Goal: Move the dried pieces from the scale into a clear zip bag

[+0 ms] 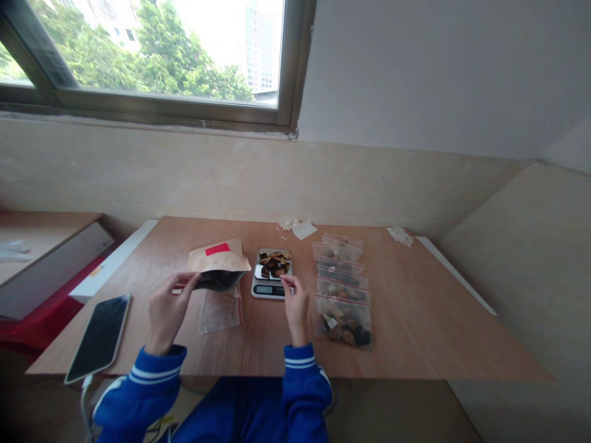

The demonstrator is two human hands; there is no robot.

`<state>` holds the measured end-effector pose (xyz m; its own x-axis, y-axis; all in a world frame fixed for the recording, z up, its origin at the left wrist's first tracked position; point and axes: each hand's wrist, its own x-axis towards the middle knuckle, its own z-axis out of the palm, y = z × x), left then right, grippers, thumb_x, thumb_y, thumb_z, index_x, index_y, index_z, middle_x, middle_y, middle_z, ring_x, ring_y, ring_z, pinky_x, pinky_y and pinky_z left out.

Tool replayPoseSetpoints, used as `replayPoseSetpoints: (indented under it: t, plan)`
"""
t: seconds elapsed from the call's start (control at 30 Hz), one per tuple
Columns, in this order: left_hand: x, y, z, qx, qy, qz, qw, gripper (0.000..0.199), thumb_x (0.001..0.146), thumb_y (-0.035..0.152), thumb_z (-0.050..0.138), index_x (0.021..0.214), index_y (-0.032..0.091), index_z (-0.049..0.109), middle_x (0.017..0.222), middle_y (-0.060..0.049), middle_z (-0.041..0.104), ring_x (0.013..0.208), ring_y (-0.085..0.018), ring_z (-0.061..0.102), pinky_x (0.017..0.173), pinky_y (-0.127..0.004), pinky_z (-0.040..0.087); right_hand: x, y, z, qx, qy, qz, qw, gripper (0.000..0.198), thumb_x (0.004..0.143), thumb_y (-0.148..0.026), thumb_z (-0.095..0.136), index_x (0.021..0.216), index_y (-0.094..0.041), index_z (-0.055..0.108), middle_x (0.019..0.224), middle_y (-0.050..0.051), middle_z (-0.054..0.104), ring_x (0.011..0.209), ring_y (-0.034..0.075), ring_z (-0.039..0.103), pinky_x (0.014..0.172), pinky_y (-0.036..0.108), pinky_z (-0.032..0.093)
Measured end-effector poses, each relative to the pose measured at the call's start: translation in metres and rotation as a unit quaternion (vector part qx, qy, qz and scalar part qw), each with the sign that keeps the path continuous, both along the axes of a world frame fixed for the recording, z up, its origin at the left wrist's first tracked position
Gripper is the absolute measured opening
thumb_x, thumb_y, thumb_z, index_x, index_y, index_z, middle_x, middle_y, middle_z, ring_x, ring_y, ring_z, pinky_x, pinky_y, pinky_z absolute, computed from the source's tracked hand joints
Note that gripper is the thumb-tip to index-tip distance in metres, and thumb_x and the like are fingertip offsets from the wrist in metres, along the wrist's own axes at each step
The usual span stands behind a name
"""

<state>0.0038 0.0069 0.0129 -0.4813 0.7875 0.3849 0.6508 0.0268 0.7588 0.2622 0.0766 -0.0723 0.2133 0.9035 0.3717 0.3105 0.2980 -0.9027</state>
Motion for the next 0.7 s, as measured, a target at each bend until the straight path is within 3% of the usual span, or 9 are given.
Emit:
replayPoseSetpoints:
  t: [0.13,0.33,0.47,0.6,0.7]
  plan:
    - [0.0,0.0,0.001,-0.003,0.002,0.003,1.0,0.029,0.084,0.052,0.057,0.082,0.026,0.069,0.084,0.0,0.072,0.074,-0.018,0.066,0.067,-0.029,0.049,0.03,0.03,-0.024,-0.019,-0.07,-0.01,0.997,0.026,0.086,-0.036,0.051,0.089,-0.017,0.068,0.09,0.01,0.072,0.084,0.023,0.066,0.081,0.037,0.051]
    - [0.003,0.003,-0.001,-0.008,0.007,0.013,1.0,0.028,0.084,0.052,0.058,0.083,0.027,0.07,0.085,0.001,0.071,0.072,-0.017,0.066,0.067,-0.027,0.049,0.03,0.045,-0.029,-0.019,-0.138,0.06,0.989,0.025,0.086,-0.03,0.047,0.093,-0.019,0.068,0.096,0.01,0.073,0.092,0.024,0.068,0.085,0.039,0.051]
    - [0.005,0.012,0.005,0.016,0.027,0.021,0.999,0.031,0.084,0.053,0.057,0.083,0.025,0.07,0.084,0.0,0.07,0.068,-0.016,0.065,0.064,-0.026,0.049,0.03,0.038,-0.031,0.001,-0.1,0.078,0.992,0.028,0.09,-0.03,0.044,0.1,-0.019,0.066,0.107,0.01,0.071,0.104,0.023,0.066,0.094,0.04,0.049]
    - [0.004,0.033,0.019,0.062,0.046,0.02,0.997,0.033,0.085,0.052,0.057,0.083,0.022,0.069,0.087,-0.002,0.068,0.066,-0.014,0.063,0.061,-0.025,0.046,0.036,0.019,-0.039,0.005,-0.025,0.027,0.999,0.028,0.09,-0.033,0.044,0.099,-0.017,0.064,0.11,0.013,0.07,0.107,0.023,0.065,0.097,0.041,0.048]
    - [0.002,0.054,0.031,0.087,0.057,0.026,0.994,0.034,0.086,0.051,0.056,0.083,0.021,0.069,0.085,-0.002,0.068,0.066,-0.014,0.061,0.063,-0.026,0.045,0.041,0.0,-0.046,-0.017,-0.04,-0.021,0.999,0.027,0.088,-0.033,0.044,0.096,-0.019,0.066,0.105,0.012,0.071,0.101,0.025,0.066,0.093,0.042,0.05]
